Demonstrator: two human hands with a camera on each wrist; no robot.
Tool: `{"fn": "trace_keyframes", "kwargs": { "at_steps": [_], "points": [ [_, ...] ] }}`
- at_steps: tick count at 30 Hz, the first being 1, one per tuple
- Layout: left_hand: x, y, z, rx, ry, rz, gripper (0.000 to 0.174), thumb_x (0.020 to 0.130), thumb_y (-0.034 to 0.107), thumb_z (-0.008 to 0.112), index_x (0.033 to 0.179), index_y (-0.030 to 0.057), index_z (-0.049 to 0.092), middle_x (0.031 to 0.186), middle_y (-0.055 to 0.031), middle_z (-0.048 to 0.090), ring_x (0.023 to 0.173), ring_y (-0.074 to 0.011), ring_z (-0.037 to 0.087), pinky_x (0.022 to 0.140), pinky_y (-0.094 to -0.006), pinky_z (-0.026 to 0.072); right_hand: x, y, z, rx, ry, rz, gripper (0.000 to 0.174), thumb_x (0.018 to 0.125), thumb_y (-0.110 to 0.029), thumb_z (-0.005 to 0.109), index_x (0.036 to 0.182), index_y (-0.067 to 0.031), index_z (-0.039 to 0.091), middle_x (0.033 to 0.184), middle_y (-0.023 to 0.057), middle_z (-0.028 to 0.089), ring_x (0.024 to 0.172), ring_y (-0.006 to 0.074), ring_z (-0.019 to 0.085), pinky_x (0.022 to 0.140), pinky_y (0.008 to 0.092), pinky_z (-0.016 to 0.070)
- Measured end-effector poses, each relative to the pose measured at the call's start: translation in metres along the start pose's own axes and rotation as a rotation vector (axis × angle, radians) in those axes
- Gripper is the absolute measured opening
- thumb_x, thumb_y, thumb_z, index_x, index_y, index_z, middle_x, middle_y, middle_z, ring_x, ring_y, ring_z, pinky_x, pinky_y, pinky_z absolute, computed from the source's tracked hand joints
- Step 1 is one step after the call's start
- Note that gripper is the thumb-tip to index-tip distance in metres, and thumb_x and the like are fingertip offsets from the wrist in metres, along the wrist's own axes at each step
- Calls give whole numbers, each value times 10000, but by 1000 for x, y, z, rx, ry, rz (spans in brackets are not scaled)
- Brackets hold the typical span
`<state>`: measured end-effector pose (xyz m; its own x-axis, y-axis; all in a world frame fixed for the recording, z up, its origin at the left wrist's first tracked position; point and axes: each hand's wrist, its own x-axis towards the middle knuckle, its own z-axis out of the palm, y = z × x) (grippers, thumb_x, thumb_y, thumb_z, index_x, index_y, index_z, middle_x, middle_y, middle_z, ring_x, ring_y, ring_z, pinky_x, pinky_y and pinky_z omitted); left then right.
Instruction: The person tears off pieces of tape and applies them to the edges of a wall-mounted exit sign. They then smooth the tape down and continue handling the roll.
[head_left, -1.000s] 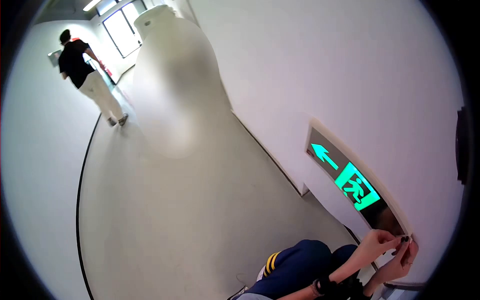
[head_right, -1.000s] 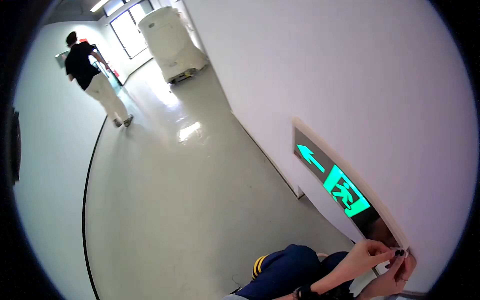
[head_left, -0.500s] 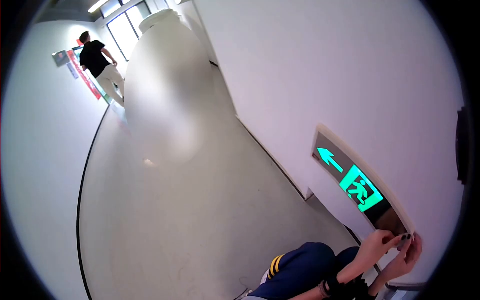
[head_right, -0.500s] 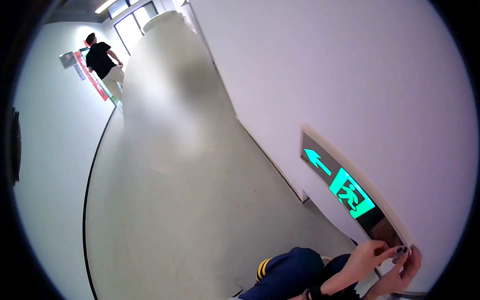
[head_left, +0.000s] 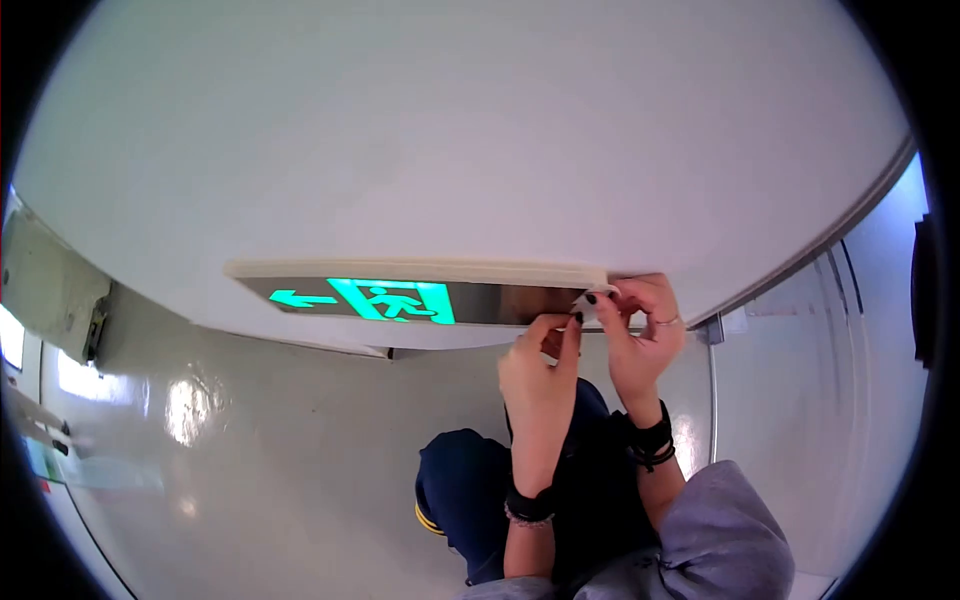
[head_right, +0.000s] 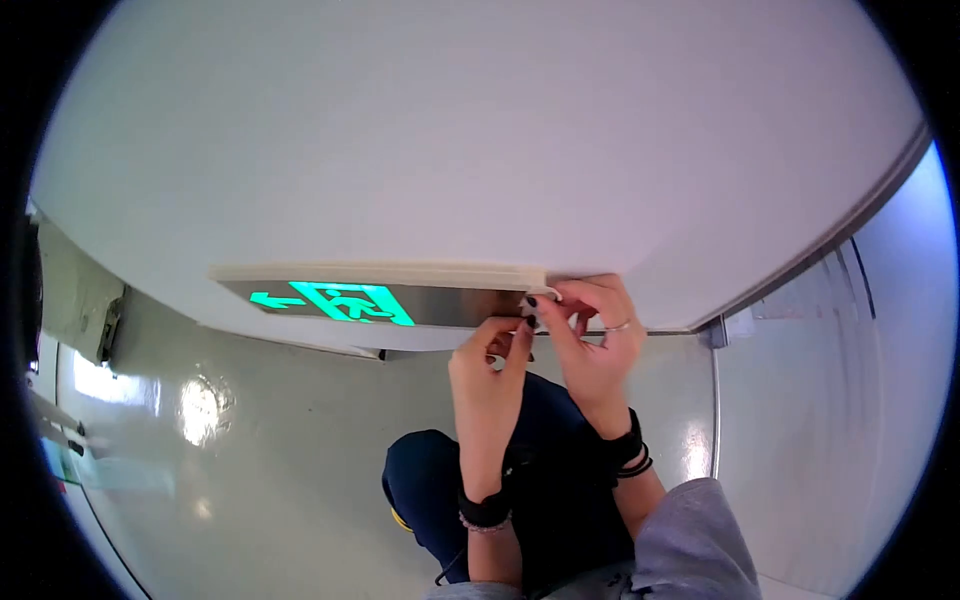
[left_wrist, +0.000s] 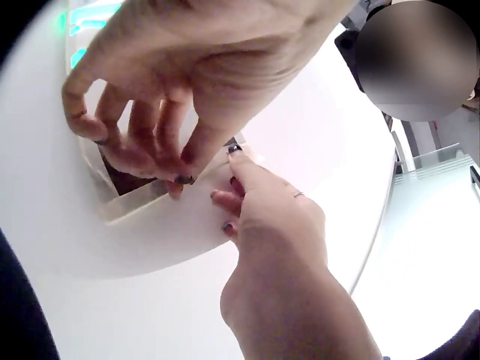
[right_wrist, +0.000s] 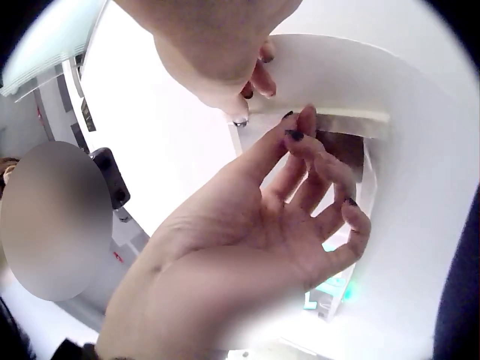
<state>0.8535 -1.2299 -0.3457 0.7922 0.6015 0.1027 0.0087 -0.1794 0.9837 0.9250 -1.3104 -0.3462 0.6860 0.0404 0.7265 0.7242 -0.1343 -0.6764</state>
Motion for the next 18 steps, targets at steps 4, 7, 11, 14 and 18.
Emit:
{"fn": "trace_keyframes", "kwargs": {
  "at_steps": [4, 7, 11, 14, 18],
  "points": [
    [-3, 2, 0, 0, 9, -37, 155, 871, 113, 594, 908, -35, 617, 659, -97, 593, 604, -147, 557, 574, -277, 425, 1, 0, -1, 13, -28, -54, 183, 733, 22, 728, 873, -37, 627, 790, 43, 587, 622, 77, 555, 471, 190, 368],
    [-5, 2, -1, 20, -2, -41, 170, 882, 126, 582, 925, -35, 614, 664, -93, 589, 603, -146, 546, 578, -276, 427, 1, -5, -4, 47, -81, 74, 263, 732, 7, 738, 958, -35, 610, 787, 26, 580, 651, 69, 567, 485, 186, 374],
    [-7, 5, -2, 33, -1, -41, 175, 890, 134, 569, 936, -30, 614, 665, -91, 589, 604, -146, 544, 583, -278, 428, 0, -6, -2, 78, -42, 69, 285, 733, -9, 746, 976, -35, 600, 751, 20, 585, 635, 61, 562, 485, 183, 371],
    [-10, 9, -4, 41, -2, -47, 178, 893, 136, 565, 945, -27, 613, 663, -89, 587, 602, -145, 540, 582, -279, 426, 2, -7, -3, 67, -37, 100, 245, 730, -26, 754, 929, -37, 610, 707, 11, 584, 613, 56, 555, 485, 183, 369],
    [-11, 12, -5, 67, 31, -34, 169, 889, 164, 566, 912, 6, 620, 661, -120, 613, 595, -230, 605, 566, -346, 456, 4, -8, 0, 35, -41, 65, 175, 744, 16, 718, 855, -7, 584, 681, 19, 580, 575, 64, 549, 504, 186, 383]
  ]
}}
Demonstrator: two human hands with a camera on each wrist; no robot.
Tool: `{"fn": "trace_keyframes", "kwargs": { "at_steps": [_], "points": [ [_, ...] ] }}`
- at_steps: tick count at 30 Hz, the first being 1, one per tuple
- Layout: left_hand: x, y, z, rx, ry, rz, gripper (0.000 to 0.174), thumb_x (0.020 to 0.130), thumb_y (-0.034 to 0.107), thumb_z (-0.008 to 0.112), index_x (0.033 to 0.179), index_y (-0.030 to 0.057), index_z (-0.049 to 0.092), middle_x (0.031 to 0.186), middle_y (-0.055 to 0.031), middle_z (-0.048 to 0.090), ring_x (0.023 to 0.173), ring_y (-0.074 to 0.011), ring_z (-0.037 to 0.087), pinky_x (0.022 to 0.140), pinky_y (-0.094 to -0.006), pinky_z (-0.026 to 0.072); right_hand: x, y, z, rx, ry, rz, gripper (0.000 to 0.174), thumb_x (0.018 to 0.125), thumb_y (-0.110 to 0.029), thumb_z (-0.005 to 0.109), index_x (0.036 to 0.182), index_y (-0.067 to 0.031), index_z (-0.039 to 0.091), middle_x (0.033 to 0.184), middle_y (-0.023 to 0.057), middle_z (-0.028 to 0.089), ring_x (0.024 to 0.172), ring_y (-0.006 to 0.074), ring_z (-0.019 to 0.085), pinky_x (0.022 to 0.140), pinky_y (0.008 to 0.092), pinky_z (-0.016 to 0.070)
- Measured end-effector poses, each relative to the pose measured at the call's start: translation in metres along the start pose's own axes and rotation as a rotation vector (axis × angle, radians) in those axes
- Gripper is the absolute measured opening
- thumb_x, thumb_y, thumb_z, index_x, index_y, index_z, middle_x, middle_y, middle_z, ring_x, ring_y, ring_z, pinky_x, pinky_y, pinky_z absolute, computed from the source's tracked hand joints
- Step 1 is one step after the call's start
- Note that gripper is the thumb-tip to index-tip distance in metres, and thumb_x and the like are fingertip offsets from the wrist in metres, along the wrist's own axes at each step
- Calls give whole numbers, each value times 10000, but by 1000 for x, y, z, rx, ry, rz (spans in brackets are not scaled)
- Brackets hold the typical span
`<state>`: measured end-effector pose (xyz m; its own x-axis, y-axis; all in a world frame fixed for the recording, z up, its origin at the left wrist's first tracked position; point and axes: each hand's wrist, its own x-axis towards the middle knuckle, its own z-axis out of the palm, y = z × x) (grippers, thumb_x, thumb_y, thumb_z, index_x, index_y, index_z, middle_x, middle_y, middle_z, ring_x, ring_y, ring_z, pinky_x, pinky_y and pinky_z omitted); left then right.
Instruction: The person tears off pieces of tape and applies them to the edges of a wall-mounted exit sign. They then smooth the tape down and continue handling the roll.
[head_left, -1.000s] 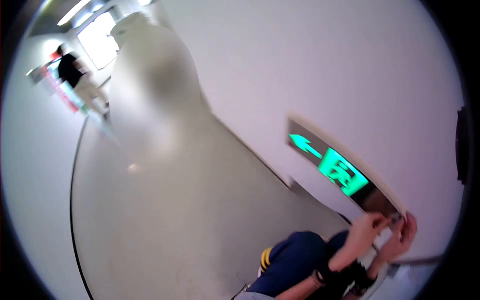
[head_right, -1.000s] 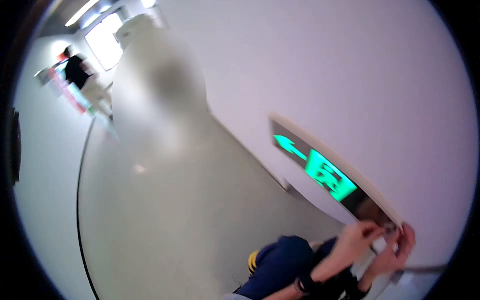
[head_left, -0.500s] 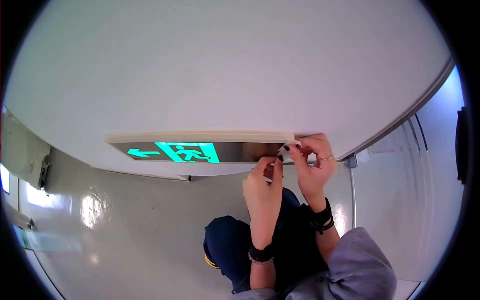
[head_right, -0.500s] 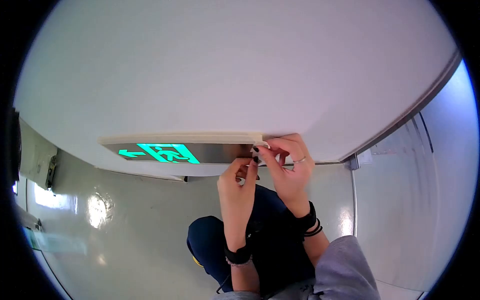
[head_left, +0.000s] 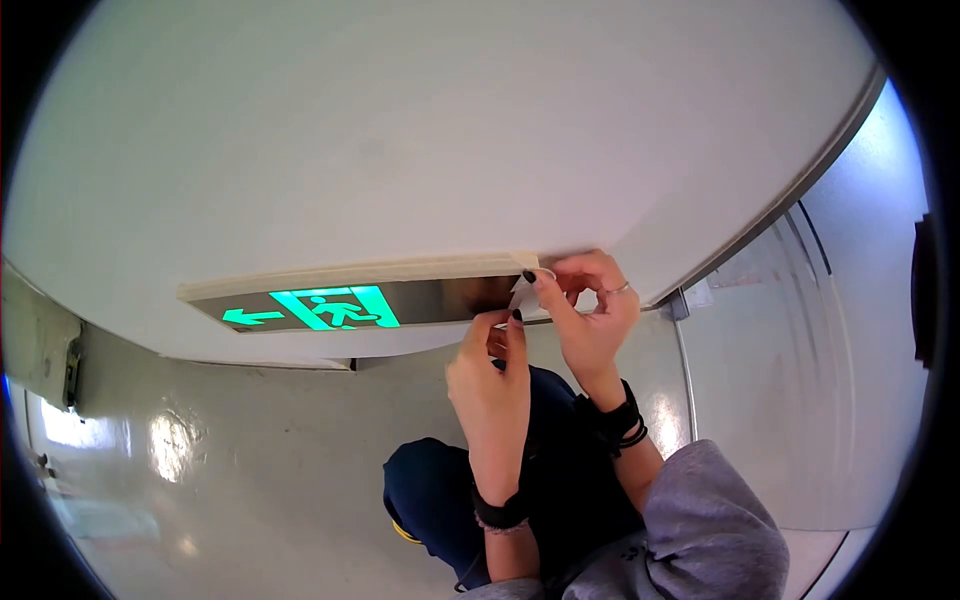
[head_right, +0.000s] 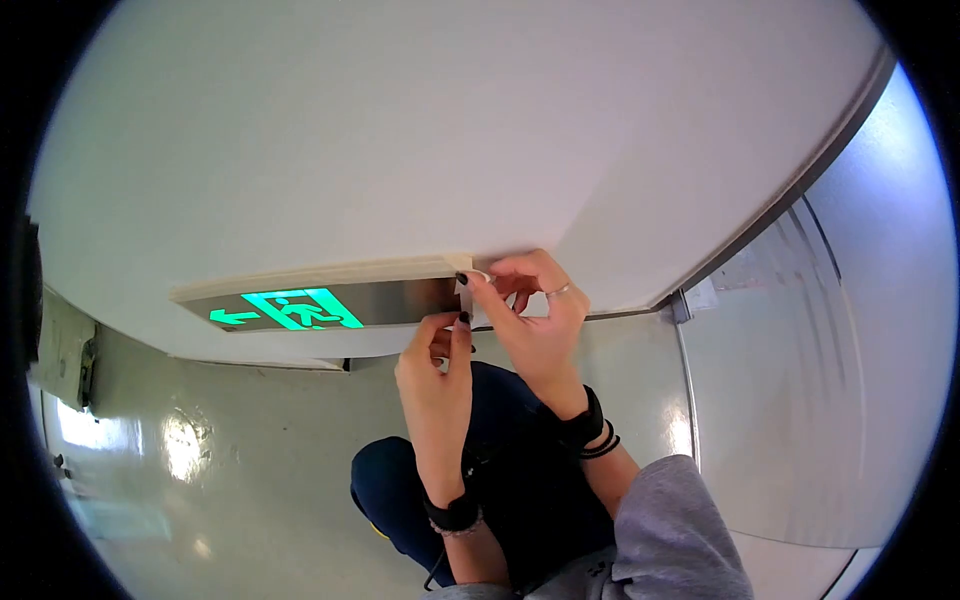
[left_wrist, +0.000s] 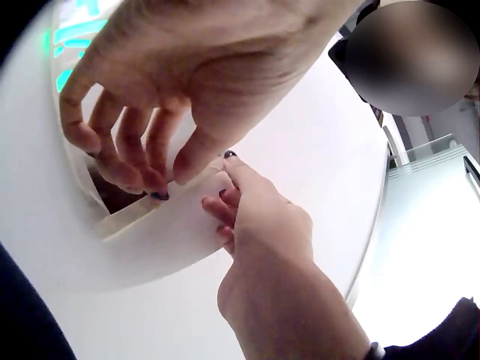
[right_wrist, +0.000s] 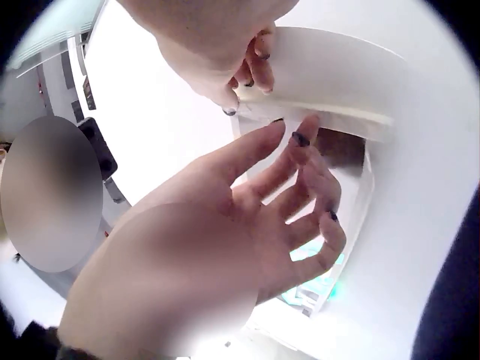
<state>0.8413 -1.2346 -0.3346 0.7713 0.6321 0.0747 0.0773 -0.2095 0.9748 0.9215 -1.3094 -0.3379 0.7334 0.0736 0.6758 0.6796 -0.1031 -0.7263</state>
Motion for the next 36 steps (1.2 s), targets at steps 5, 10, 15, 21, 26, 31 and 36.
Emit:
{"fn": "trace_keyframes", "kwargs": {
  "at_steps": [5, 10, 15, 21, 26, 31, 36],
  "points": [
    [-2, 2, -1, 12, -6, 4, 178, 886, 159, 570, 917, -10, 617, 664, -122, 613, 603, -229, 603, 574, -341, 453, 0, 3, 1, 70, 50, 75, 137, 769, -68, 729, 785, -19, 603, 633, 18, 598, 554, 66, 558, 483, 183, 378],
    [-7, 3, -2, 9, 6, 49, 198, 900, 161, 569, 950, -26, 611, 663, -91, 584, 595, -151, 527, 583, -288, 424, 3, -7, 0, 374, 104, 257, 74, 825, -30, 645, 836, 5, 581, 712, 44, 618, 546, 66, 537, 502, 196, 415],
    [-8, 5, -6, 65, 52, 28, 166, 883, 143, 576, 927, -8, 630, 656, -119, 606, 599, -224, 596, 583, -336, 449, -18, -2, -7, 265, 121, 40, 91, 839, 5, 587, 928, 12, 607, 728, 42, 619, 527, 66, 499, 500, 205, 416],
    [-8, 2, -4, 50, 64, 43, 161, 882, 133, 576, 927, -13, 626, 665, -113, 607, 597, -217, 593, 580, -331, 447, -11, -14, -17, -202, -139, -410, 324, 746, 22, 640, 1057, -56, 685, 606, 36, 598, 406, 117, 395, 420, 229, 347],
    [-8, 3, -7, 73, 71, 49, 153, 878, 126, 577, 926, -12, 624, 661, -109, 601, 591, -212, 586, 584, -329, 446, -12, -3, -11, -204, -95, -319, 389, 741, 4, 651, 1122, -71, 663, 550, 33, 555, 380, 140, 350, 400, 246, 319],
    [-10, 3, -10, 90, 67, 34, 142, 876, 122, 578, 926, -1, 627, 653, -107, 595, 587, -208, 579, 591, -327, 444, -15, 2, -18, -147, -240, -173, 439, 785, 24, 572, 1214, -67, 600, 528, 18, 535, 398, 93, 383, 414, 223, 331],
    [-10, 3, -11, 102, 62, 36, 140, 876, 123, 578, 935, 6, 628, 659, -107, 597, 601, -208, 581, 600, -328, 443, -17, 0, -18, 224, -366, 109, 470, 850, 14, 461, 1314, -49, 503, 502, -9, 522, 432, 55, 447, 431, 199, 361]
  ]
}}
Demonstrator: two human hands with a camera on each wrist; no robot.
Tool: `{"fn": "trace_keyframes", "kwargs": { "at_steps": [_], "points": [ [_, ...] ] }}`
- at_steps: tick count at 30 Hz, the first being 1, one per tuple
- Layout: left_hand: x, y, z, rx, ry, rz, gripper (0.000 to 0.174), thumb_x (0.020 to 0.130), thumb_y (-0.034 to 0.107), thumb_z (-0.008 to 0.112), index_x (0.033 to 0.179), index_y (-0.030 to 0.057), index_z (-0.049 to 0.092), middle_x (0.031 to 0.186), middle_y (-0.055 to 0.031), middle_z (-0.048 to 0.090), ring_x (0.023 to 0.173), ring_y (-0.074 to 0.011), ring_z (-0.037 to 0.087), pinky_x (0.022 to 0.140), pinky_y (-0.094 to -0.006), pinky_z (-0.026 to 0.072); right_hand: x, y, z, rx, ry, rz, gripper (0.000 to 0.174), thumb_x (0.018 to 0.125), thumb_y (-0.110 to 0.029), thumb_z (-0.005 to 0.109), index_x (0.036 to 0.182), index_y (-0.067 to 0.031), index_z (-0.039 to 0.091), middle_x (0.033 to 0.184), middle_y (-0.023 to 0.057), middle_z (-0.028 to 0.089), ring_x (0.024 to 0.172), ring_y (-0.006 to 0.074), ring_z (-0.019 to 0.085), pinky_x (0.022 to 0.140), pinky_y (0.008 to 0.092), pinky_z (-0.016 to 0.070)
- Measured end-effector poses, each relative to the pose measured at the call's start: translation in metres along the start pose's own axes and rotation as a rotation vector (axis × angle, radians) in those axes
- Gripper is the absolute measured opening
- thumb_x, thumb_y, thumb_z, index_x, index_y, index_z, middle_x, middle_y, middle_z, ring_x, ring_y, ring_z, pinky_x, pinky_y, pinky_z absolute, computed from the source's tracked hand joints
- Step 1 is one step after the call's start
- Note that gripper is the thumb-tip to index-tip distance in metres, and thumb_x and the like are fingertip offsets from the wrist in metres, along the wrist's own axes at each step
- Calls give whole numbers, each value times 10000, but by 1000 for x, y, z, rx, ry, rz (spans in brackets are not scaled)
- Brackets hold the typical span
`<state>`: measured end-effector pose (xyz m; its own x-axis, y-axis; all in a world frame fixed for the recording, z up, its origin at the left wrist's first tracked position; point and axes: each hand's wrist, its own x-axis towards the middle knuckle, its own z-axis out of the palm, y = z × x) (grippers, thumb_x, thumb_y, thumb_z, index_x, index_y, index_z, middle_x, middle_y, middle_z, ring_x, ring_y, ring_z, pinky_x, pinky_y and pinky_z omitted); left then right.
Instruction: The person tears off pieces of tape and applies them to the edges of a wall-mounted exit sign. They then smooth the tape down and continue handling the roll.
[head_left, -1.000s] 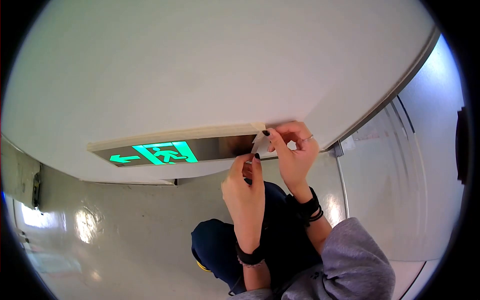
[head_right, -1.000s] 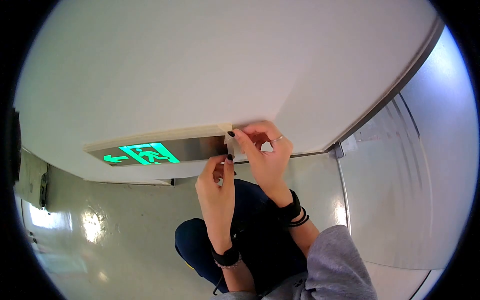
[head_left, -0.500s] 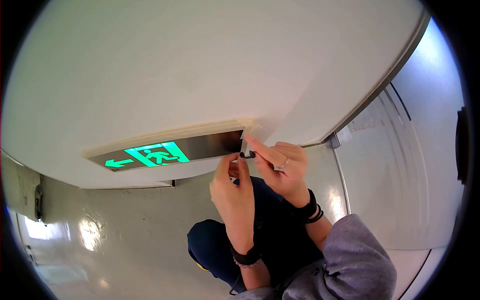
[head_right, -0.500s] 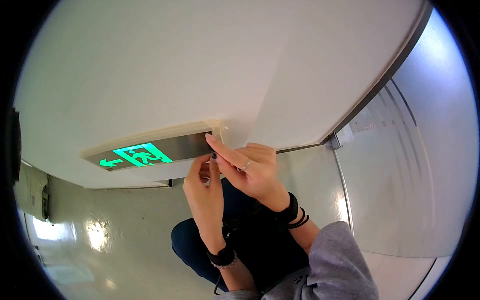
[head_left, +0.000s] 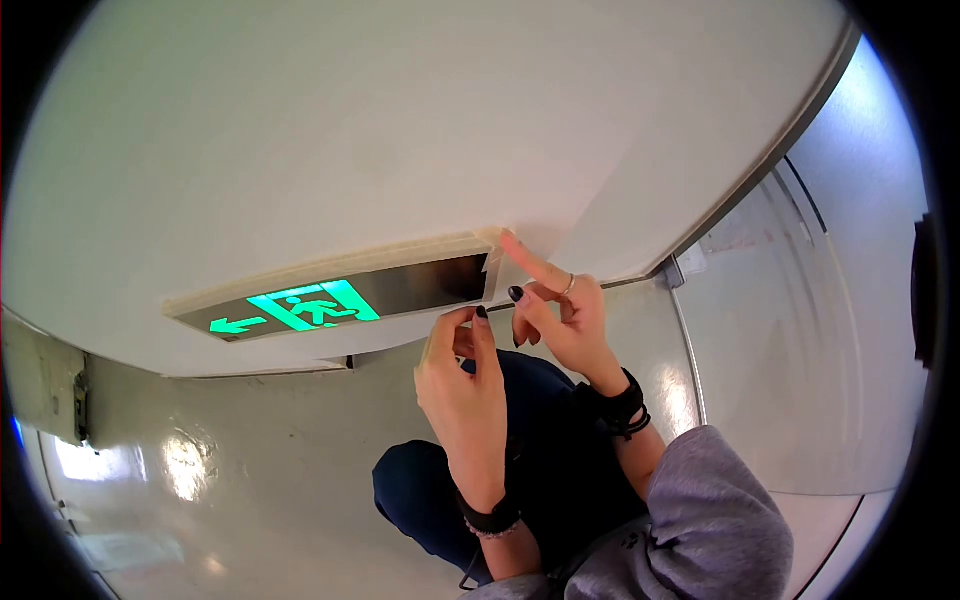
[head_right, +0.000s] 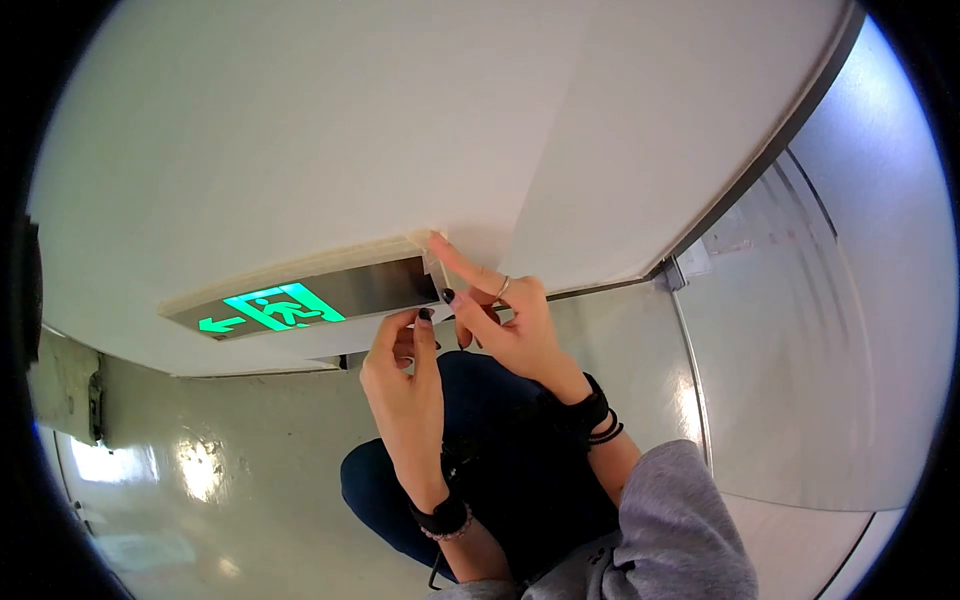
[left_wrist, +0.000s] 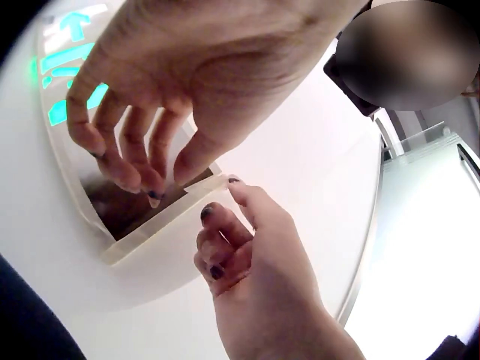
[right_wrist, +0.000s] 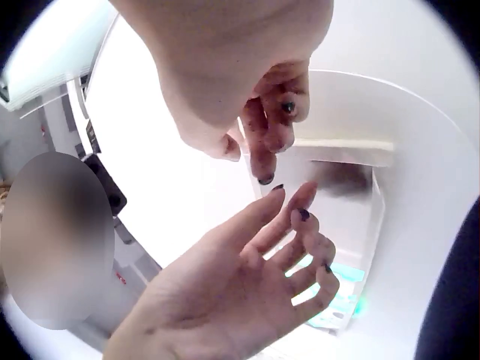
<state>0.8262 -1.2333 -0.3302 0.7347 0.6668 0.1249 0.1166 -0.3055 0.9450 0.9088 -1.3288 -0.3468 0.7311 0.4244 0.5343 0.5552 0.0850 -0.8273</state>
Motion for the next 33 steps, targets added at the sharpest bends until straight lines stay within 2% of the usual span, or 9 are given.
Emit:
{"fn": "trace_keyframes", "kwargs": {
  "at_steps": [2, 5, 8, 14, 21, 26, 30, 32, 33],
  "points": [
    [0, 0, 0, 10, -4, 7, 140, 875, 123, 578, 935, 6, 628, 665, -108, 599, 603, -209, 581, 601, -329, 443, -2, 7, -5, 216, -107, 95, 485, 876, -25, 442, 1360, -44, 437, 520, 30, 540, 434, 78, 472, 423, 201, 366],
    [0, -2, 1, 15, -7, 14, 140, 872, 121, 578, 935, 6, 629, 677, -111, 604, 609, -211, 580, 603, -330, 443, -3, 10, -6, 336, -142, 165, 511, 891, -66, 452, 1395, -40, 373, 537, 64, 554, 428, 91, 469, 410, 205, 358],
    [0, -2, 1, 8, -7, 11, 141, 870, 120, 579, 937, 7, 630, 691, -113, 609, 614, -213, 580, 607, -331, 444, -2, 7, -4, 451, -145, 234, 531, 887, -4, 441, 1407, -86, 372, 583, 36, 574, 473, 62, 458, 447, 190, 365],
    [0, -1, 0, 17, -20, 16, 140, 871, 123, 579, 939, 14, 633, 727, -107, 621, 629, -217, 580, 616, -338, 447, -2, 18, -2, 506, -170, 212, 547, 903, -25, 431, 1433, -101, 317, 579, 36, 574, 467, 63, 452, 435, 186, 367],
    [0, -3, 0, 23, -70, 31, 139, 872, 131, 580, 938, 16, 622, 790, -92, 631, 643, -224, 570, 631, -350, 447, -7, 28, 1, 336, -162, 173, 557, 900, -29, 450, 1434, -131, 323, 555, 13, 566, 452, 61, 453, 442, 187, 376],
    [0, -5, 1, 54, -67, 52, 134, 872, 126, 578, 942, 20, 619, 804, -94, 632, 646, -223, 569, 625, -354, 444, -11, 30, -6, 34, -191, 54, 576, 871, -14, 493, 1420, -120, 356, 556, 12, 563, 460, 61, 478, 495, 204, 420],
    [-2, -4, 0, 76, -62, 55, 128, 866, 123, 584, 933, 19, 615, 807, -90, 634, 640, -224, 567, 623, -353, 444, -12, 21, -2, 125, -49, 114, 578, 861, -3, 500, 1413, -111, 369, 576, 20, 570, 476, 63, 501, 533, 212, 443],
    [-2, -5, 0, 55, -60, 65, 125, 866, 124, 584, 926, 18, 613, 805, -89, 633, 640, -224, 567, 622, -353, 445, -9, 19, 1, 64, -43, -37, 586, 846, 7, 525, 1404, -103, 386, 592, 16, 579, 493, 64, 521, 562, 219, 458],
    [-2, -6, -1, 33, -58, 76, 123, 865, 124, 584, 920, 17, 611, 804, -87, 632, 641, -224, 567, 620, -353, 446, -9, 18, 3, 64, -45, -37, 586, 846, 7, 525, 1404, -103, 386, 592, 16, 579, 493, 64, 521, 562, 219, 458]
  ]
}}
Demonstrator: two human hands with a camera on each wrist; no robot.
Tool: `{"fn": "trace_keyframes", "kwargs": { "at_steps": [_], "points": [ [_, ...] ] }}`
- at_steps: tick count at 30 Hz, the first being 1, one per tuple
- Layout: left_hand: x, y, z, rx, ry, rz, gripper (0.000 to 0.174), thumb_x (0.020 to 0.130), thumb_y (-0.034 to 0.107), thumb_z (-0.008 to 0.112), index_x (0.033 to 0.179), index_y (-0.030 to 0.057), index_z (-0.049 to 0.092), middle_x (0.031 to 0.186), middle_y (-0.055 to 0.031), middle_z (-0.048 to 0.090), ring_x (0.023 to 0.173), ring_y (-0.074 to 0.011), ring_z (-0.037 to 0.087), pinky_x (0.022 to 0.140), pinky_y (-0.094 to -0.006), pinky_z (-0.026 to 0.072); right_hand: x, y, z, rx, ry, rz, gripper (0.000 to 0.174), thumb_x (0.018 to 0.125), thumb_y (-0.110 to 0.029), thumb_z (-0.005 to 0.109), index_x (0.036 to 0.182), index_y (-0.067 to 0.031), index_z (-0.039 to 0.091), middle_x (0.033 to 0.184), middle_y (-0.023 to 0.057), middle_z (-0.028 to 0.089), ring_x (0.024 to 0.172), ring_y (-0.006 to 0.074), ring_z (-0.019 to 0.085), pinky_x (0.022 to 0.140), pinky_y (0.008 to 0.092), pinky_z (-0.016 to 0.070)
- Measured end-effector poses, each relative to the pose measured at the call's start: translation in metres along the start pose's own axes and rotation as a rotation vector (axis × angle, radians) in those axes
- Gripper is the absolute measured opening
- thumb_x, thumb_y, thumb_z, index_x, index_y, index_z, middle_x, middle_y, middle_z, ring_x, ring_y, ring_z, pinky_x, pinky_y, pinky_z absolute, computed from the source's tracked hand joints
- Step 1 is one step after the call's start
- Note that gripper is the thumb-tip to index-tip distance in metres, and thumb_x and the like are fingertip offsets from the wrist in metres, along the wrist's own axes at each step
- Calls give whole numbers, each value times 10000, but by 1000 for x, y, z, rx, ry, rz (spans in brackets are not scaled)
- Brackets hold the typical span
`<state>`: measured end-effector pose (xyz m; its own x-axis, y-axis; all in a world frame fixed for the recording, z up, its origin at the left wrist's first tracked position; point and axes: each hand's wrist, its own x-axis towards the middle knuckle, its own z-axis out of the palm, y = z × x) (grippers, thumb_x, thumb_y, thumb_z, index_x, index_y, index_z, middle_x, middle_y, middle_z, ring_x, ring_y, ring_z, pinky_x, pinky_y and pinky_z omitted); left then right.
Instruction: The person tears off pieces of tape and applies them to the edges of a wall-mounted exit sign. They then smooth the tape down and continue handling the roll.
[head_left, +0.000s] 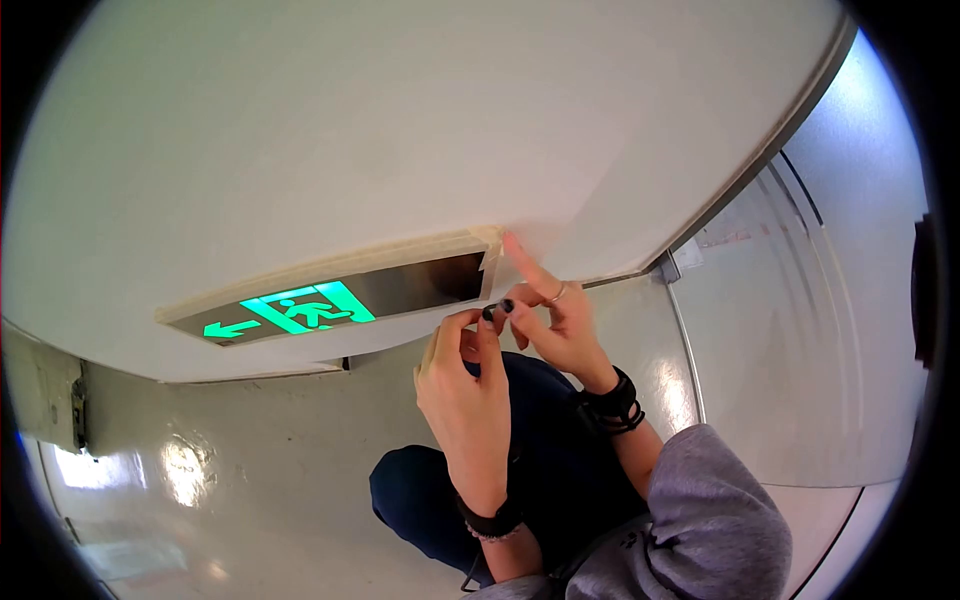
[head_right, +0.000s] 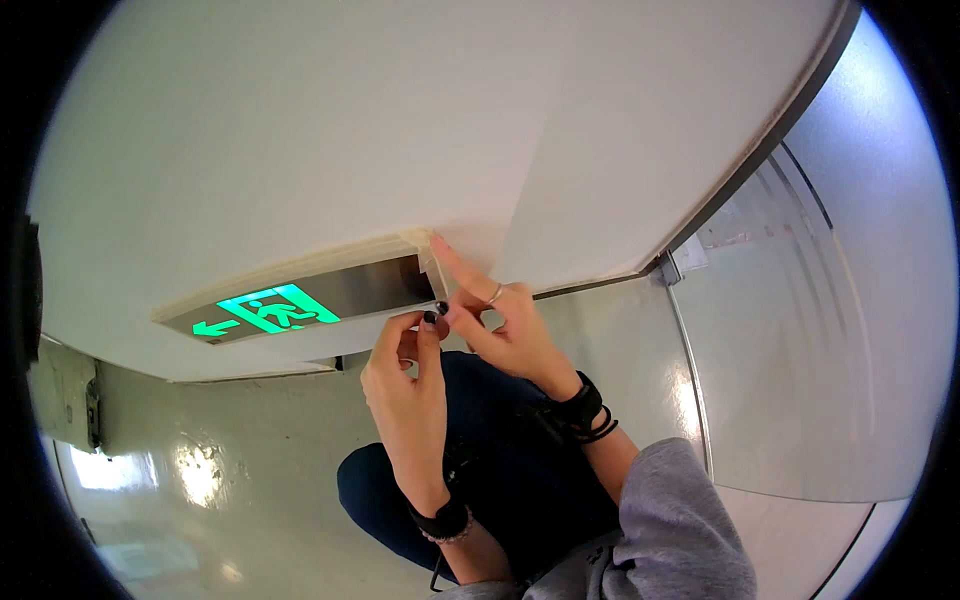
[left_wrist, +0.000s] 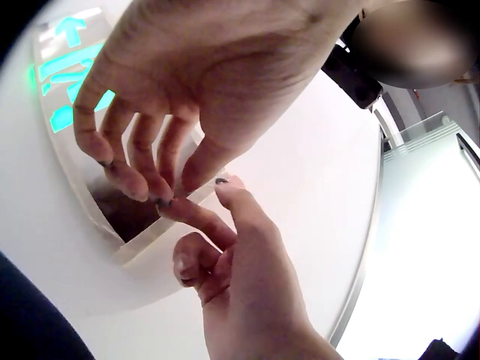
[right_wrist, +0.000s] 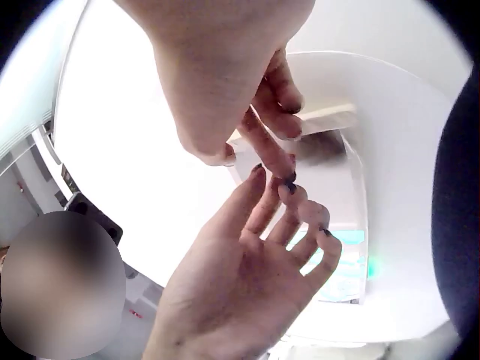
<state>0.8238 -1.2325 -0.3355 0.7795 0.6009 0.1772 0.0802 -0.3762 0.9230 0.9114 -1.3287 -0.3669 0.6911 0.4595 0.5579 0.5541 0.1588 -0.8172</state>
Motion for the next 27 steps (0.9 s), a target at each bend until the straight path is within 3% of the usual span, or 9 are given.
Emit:
{"fn": "trace_keyframes", "kwargs": {
  "at_steps": [6, 8, 9, 11, 17, 21, 24, 26, 27],
  "points": [
    [-2, 2, -3, 45, -5, -25, 116, 876, 143, 574, 934, 49, 610, 776, -62, 622, 639, -206, 557, 688, -342, 419, 0, 6, 0, -188, -49, 4, 611, 815, 13, 586, 1389, -90, 404, 589, 34, 580, 461, 119, 520, 529, 225, 454],
    [-3, 0, -2, 56, -12, -22, 115, 877, 147, 572, 936, 56, 609, 770, -56, 620, 635, -202, 553, 700, -338, 410, 0, 9, -2, -570, -57, -48, 637, 800, 6, 610, 1392, -100, 398, 574, 41, 572, 422, 176, 481, 482, 235, 441],
    [-3, 0, -2, 68, -17, -17, 113, 879, 151, 570, 939, 63, 608, 765, -51, 617, 632, -199, 550, 711, -334, 402, 0, 8, -4, -572, -53, -49, 637, 800, 6, 610, 1392, -100, 398, 574, 41, 572, 422, 176, 481, 482, 235, 441],
    [-3, 1, 0, 91, -22, -19, 110, 879, 151, 570, 936, 64, 607, 757, -49, 612, 632, -199, 550, 710, -335, 403, 1, 8, -5, -741, -49, -211, 691, 789, -1, 609, 1419, -96, 340, 580, 37, 577, 453, 226, 507, 524, 276, 466],
    [-8, 3, -4, 135, -47, 29, 184, 886, 161, 560, 951, -4, 609, 771, -121, 632, 634, -215, 563, 635, -324, 455, -7, -3, 0, -992, -196, -140, 762, 780, -58, 591, 1445, -33, 219, 631, 35, 610, 603, 236, 617, 669, 329, 490],
    [-11, 4, -8, 189, -31, 55, 173, 883, 162, 558, 934, 5, 607, 765, -123, 627, 634, -223, 562, 628, -331, 456, -6, 0, -7, -1062, -178, -272, 772, 773, -87, 604, 1441, -24, 223, 620, 33, 608, 593, 225, 617, 655, 326, 490],
    [-14, 5, -10, 183, -14, 69, 153, 874, 156, 565, 922, 17, 608, 754, -118, 625, 636, -239, 573, 620, -347, 457, -11, -11, -10, -1075, -231, -269, 748, 762, -102, 627, 1420, -16, 281, 594, 34, 600, 544, 214, 604, 581, 313, 484],
    [-17, 5, -9, 213, 21, 110, 140, 868, 154, 571, 917, 29, 612, 749, -116, 625, 637, -246, 580, 612, -355, 455, -12, -23, -16, -1071, -243, -164, 652, 758, -114, 656, 1357, -35, 411, 571, 35, 594, 481, 192, 582, 500, 296, 467],
    [-19, 5, -8, 246, 42, 148, 128, 862, 152, 576, 912, 41, 615, 743, -115, 625, 637, -254, 586, 605, -363, 453, -8, -21, -21, -980, -140, -182, 556, 764, -114, 670, 1284, -50, 485, 567, 35, 591, 463, 176, 571, 477, 283, 456]
  ]
}}
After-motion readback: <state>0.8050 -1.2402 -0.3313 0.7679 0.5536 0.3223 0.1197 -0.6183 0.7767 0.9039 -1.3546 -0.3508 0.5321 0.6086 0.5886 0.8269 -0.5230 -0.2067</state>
